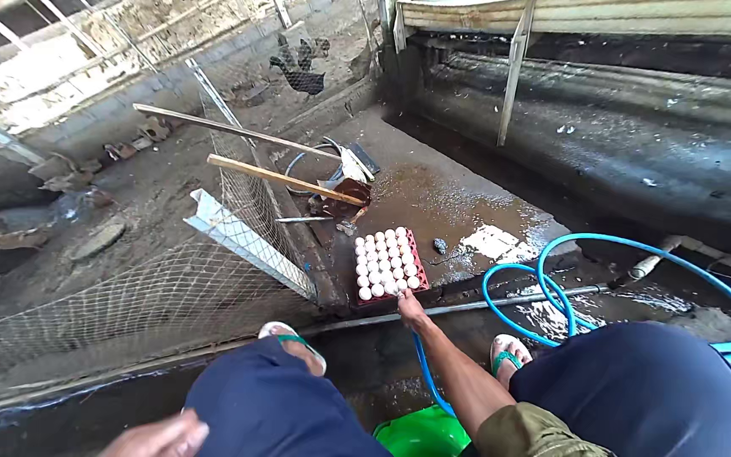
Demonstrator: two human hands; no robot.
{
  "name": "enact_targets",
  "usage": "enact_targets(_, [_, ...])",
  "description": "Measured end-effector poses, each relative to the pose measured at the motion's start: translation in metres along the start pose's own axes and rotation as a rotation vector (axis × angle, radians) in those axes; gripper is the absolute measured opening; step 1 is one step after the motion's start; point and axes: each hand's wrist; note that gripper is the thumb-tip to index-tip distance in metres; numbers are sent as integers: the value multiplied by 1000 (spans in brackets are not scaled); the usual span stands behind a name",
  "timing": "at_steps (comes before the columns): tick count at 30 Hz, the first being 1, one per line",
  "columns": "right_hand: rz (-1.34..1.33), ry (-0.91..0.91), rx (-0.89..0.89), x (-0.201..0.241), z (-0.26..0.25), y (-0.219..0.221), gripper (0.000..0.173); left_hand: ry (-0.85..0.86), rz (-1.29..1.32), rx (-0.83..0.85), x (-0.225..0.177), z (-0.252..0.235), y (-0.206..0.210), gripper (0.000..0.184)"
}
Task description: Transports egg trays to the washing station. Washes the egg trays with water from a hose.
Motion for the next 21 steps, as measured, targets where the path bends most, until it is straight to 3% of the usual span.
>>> enact_targets(4, [-14, 41, -92, 2, 0, -7, 44, 195, 32, -161, 0, -63, -13, 43])
enact_targets(7, [-4, 63, -125, 3, 6, -13, 43, 190, 59, 102, -15, -129, -12, 36])
enact_targets(10, [-2, 97, -174, 7, 6, -22, 45, 30, -14, 316, -31, -200, -15, 31])
enact_targets(15, [-29, 126, -250, 1, 1, -41, 44, -96, -139, 377, -24, -292, 0, 33])
enact_targets(18, [-19, 128, -209, -3, -5, -45, 44, -92, -230, 385, 3, -323, 20, 37])
enact_targets(21, [-2, 141, -77, -3, -6, -44, 41, -150, -279, 576, 19, -335, 36, 42])
Point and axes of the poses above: each hand's wrist, its own z-axis away from the middle knuckle, its own y-axis out of the palm, x = y × z, and after that the axes turned 2 degrees about -y, right-handed
